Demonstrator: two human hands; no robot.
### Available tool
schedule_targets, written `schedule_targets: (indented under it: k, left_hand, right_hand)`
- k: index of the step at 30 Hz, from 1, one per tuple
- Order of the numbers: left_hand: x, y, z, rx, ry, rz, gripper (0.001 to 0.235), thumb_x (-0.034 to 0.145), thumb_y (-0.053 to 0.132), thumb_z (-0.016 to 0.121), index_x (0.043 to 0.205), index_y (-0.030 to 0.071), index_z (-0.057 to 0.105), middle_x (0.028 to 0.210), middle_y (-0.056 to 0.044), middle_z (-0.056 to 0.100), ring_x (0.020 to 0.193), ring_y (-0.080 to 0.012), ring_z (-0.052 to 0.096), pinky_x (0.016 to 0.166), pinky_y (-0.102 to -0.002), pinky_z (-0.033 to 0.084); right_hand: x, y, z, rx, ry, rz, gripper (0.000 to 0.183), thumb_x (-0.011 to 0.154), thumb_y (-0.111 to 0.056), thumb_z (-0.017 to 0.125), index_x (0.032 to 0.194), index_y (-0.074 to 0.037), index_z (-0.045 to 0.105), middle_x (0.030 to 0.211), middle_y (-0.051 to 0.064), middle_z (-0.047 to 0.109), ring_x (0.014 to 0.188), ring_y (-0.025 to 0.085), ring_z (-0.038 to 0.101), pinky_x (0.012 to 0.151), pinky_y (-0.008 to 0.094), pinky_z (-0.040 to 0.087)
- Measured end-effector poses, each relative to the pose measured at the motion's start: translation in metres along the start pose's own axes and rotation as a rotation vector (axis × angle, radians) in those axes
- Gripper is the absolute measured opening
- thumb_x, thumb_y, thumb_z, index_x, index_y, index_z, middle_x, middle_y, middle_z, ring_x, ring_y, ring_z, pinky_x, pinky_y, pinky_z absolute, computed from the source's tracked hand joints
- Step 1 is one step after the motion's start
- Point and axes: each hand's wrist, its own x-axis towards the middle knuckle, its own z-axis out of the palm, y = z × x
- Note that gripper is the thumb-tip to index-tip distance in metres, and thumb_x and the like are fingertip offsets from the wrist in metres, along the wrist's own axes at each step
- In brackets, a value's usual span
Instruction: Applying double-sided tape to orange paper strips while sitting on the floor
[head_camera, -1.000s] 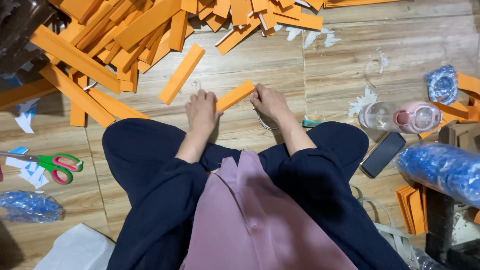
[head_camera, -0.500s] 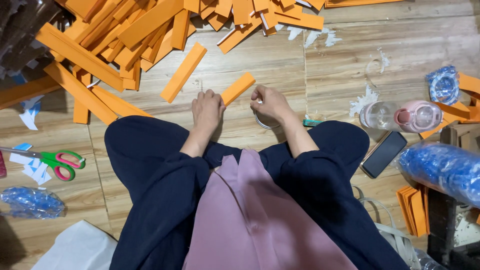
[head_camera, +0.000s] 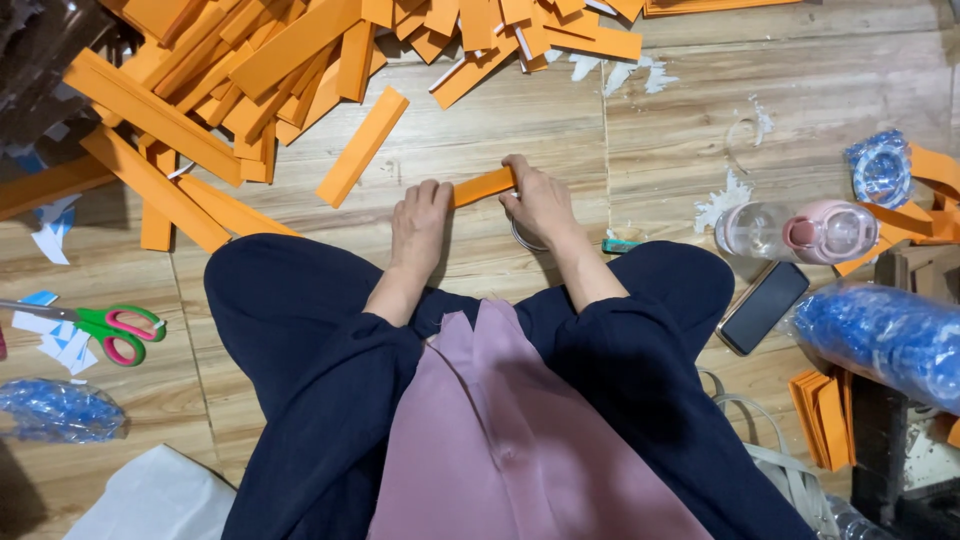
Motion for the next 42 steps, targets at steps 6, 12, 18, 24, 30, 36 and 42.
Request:
schedule_targets:
  k: [6, 12, 18, 24, 30, 36, 42]
  left_hand:
    - [0.001, 0.0, 0.005, 0.154, 0.074, 0.066, 0.022, 0.079, 0.01, 0.056, 0.101, 0.01, 0.059, 0.091, -0.006, 0.052, 0.087, -0.0231, 0.053, 0.064, -0.033, 0.047]
    - [-0.002, -0.012, 0.02, 0.152, 0.024, -0.015, 0.033, 0.064, 0.026, 0.072, 0.085, 0.016, 0.049, 0.075, 0.001, 0.052, 0.073, -0.0196, 0.058, 0.063, -0.032, 0.046]
    - [0.014, -0.005, -0.028, -0.211, -0.184, -0.253, 0.019, 0.078, 0.027, 0.065, 0.08, 0.017, 0.05, 0.067, -0.005, 0.058, 0.068, -0.0295, 0.062, 0.06, -0.041, 0.048]
    - [0.015, -0.027, -0.038, -0.413, -0.205, -0.496, 0.011, 0.083, 0.027, 0.062, 0.09, 0.022, 0.056, 0.077, -0.005, 0.065, 0.08, -0.0339, 0.062, 0.07, -0.045, 0.047]
    - [0.015, -0.063, -0.05, -0.297, -0.007, -0.558, 0.027, 0.077, 0.016, 0.069, 0.101, 0.017, 0.058, 0.088, -0.006, 0.063, 0.086, -0.0309, 0.059, 0.075, -0.041, 0.046]
    - [0.01, -0.032, -0.047, -0.375, -0.208, -0.394, 0.013, 0.076, 0.022, 0.069, 0.085, 0.018, 0.061, 0.08, -0.005, 0.056, 0.085, -0.0308, 0.057, 0.075, -0.042, 0.047]
    - [0.002, -0.032, 0.005, -0.225, -0.53, -0.365, 0.017, 0.07, 0.026, 0.073, 0.078, 0.022, 0.058, 0.078, 0.0, 0.054, 0.082, -0.0268, 0.06, 0.072, -0.04, 0.049]
  right_hand:
    - [-0.005, -0.008, -0.005, -0.012, -0.006, -0.008, 0.056, 0.081, -0.022, 0.062, 0.129, -0.016, 0.034, 0.104, 0.021, 0.059, 0.097, 0.039, 0.059, 0.084, 0.052, 0.044]
    - [-0.008, -0.012, -0.005, 0.017, 0.0, 0.018, 0.063, 0.081, -0.021, 0.06, 0.133, -0.016, 0.025, 0.11, 0.022, 0.057, 0.1, 0.04, 0.058, 0.086, 0.052, 0.043]
    - [-0.012, -0.012, -0.009, 0.061, 0.017, 0.01, 0.063, 0.082, -0.019, 0.06, 0.133, -0.013, 0.024, 0.114, 0.023, 0.055, 0.102, 0.041, 0.056, 0.087, 0.053, 0.042]
    - [-0.011, -0.012, -0.009, 0.092, 0.024, 0.019, 0.061, 0.081, -0.022, 0.06, 0.132, -0.014, 0.028, 0.118, 0.02, 0.054, 0.106, 0.039, 0.054, 0.09, 0.053, 0.04]
    - [-0.002, 0.0, 0.001, 0.066, 0.042, 0.032, 0.044, 0.078, -0.029, 0.064, 0.115, -0.015, 0.043, 0.113, 0.012, 0.059, 0.103, 0.033, 0.057, 0.085, 0.048, 0.043]
    - [-0.003, 0.01, -0.004, 0.109, 0.106, 0.053, 0.025, 0.076, -0.031, 0.062, 0.087, -0.009, 0.056, 0.082, 0.017, 0.062, 0.086, 0.04, 0.06, 0.073, 0.048, 0.045]
    - [-0.001, 0.041, -0.002, 0.261, 0.1, 0.088, 0.019, 0.077, -0.029, 0.056, 0.08, -0.011, 0.06, 0.075, 0.016, 0.061, 0.081, 0.038, 0.06, 0.069, 0.046, 0.044]
